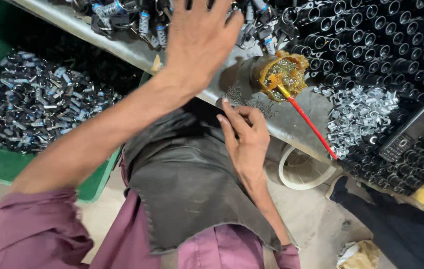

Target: The person assembles keys by inserting small metal pins into key blanks and applying a yellow substance with a red-handled brush. The person handles multiple keys one at a time, placing finished keys on the table.

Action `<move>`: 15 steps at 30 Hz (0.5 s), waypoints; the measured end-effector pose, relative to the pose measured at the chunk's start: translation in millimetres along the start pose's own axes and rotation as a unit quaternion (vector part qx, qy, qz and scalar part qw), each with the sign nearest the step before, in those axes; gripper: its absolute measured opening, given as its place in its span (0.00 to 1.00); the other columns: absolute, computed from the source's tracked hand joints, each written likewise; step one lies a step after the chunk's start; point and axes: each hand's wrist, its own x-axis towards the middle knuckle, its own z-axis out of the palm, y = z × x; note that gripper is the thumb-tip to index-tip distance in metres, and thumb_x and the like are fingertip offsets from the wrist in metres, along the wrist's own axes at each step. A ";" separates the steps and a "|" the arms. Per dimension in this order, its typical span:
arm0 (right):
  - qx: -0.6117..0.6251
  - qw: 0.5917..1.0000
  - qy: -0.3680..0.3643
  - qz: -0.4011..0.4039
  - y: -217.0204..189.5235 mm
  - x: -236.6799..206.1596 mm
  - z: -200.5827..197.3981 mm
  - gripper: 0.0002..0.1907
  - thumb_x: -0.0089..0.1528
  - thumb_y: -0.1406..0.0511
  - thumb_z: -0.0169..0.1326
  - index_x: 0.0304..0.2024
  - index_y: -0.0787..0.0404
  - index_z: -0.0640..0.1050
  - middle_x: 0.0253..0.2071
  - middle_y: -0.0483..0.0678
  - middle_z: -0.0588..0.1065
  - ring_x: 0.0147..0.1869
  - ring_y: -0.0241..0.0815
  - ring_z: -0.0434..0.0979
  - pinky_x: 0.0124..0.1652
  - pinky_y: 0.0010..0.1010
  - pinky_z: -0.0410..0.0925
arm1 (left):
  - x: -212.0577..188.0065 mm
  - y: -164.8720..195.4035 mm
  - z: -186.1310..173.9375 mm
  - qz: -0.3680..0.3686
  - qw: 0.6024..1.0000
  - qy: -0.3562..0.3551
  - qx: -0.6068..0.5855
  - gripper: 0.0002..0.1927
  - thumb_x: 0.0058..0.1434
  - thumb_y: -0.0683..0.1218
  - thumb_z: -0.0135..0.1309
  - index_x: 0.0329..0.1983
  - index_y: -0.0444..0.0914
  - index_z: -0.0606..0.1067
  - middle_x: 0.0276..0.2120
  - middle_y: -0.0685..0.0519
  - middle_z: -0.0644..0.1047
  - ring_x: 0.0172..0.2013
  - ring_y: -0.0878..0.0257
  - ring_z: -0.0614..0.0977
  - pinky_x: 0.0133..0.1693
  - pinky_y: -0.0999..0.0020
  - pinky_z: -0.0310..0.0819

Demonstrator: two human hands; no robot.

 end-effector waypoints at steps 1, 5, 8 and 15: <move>-0.013 1.000 0.008 -0.016 2.4 0.9 2.4 0.19 0.61 0.68 0.68 0.55 0.54 0.82 0.39 0.47 0.73 0.36 0.40 0.72 0.37 0.30 0.68 | -6.2 -6.0 -10.2 0.012 0.999 0.010 -0.027 0.08 0.61 0.44 0.58 0.42 0.42 0.75 0.51 0.52 0.73 0.55 0.52 0.73 0.54 0.47 0.62; -0.046 0.996 0.047 -0.054 12.5 1.5 12.9 0.17 0.60 0.69 0.69 0.51 0.53 0.84 0.38 0.45 0.74 0.36 0.40 0.71 0.34 0.31 0.66 | -21.8 -21.2 -69.9 -0.033 0.953 0.007 -0.300 0.11 0.63 0.46 0.62 0.44 0.38 0.73 0.43 0.46 0.72 0.47 0.52 0.73 0.48 0.56 0.66; -0.018 0.998 0.053 -0.034 16.7 -0.5 16.4 0.13 0.60 0.71 0.68 0.46 0.55 0.84 0.38 0.45 0.73 0.37 0.38 0.72 0.35 0.30 0.66 | -42.7 -9.2 -92.7 -0.227 0.788 -0.071 -0.568 0.08 0.69 0.44 0.56 0.44 0.35 0.70 0.36 0.52 0.73 0.38 0.66 0.74 0.43 0.69 0.70; 0.220 0.970 0.055 0.082 7.1 -6.3 5.9 0.09 0.60 0.77 0.65 0.40 0.64 0.81 0.41 0.47 0.72 0.39 0.33 0.71 0.38 0.23 0.67 | -122.6 39.0 -47.1 -0.416 0.434 -0.137 -0.787 0.14 0.74 0.43 0.47 0.60 0.36 0.73 0.37 0.58 0.74 0.40 0.72 0.73 0.46 0.75 0.68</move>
